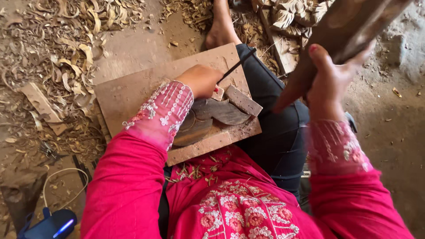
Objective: The person carves a decorative pattern into a piece of wood using a chisel and a wooden mallet. They repeatedly strike the chisel to shape the wood, creating curved and circular designs.
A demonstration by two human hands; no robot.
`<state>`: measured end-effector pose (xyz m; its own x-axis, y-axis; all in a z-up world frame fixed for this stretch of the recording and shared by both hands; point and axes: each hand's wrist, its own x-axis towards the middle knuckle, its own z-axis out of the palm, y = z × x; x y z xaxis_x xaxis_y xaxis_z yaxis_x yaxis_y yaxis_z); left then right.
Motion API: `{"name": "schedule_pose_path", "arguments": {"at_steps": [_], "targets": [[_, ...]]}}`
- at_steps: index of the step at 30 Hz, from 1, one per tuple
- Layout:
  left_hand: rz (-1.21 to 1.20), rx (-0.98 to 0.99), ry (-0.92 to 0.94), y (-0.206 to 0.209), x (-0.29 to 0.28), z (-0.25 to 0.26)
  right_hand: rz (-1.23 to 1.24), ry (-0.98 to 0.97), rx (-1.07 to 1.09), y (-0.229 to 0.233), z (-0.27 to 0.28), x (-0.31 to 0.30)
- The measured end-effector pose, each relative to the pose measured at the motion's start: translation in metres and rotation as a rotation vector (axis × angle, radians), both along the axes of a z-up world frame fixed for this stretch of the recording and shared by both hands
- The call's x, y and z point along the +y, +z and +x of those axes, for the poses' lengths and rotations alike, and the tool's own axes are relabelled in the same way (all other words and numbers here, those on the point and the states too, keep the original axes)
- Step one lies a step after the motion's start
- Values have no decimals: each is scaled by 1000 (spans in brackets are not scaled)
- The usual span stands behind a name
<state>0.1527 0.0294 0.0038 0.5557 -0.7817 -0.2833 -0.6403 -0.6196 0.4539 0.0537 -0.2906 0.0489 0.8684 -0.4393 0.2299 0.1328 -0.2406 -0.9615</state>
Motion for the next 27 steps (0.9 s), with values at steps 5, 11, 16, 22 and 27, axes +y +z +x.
{"name": "schedule_pose_path", "arguments": {"at_steps": [5,11,16,22,27], "targets": [[14,12,72,-1,5,5,-1048,344,420,2,26,-3],[-26,-5,97,-3,10,-1,155,-34,119,-14,43,5],[-29,60,209,5,22,-1,-672,210,28,-20,55,5],[-79,1,168,4,35,-6,-642,322,70,13,64,28],[-137,-5,167,-5,36,-12,-561,233,51,34,56,40]]}}
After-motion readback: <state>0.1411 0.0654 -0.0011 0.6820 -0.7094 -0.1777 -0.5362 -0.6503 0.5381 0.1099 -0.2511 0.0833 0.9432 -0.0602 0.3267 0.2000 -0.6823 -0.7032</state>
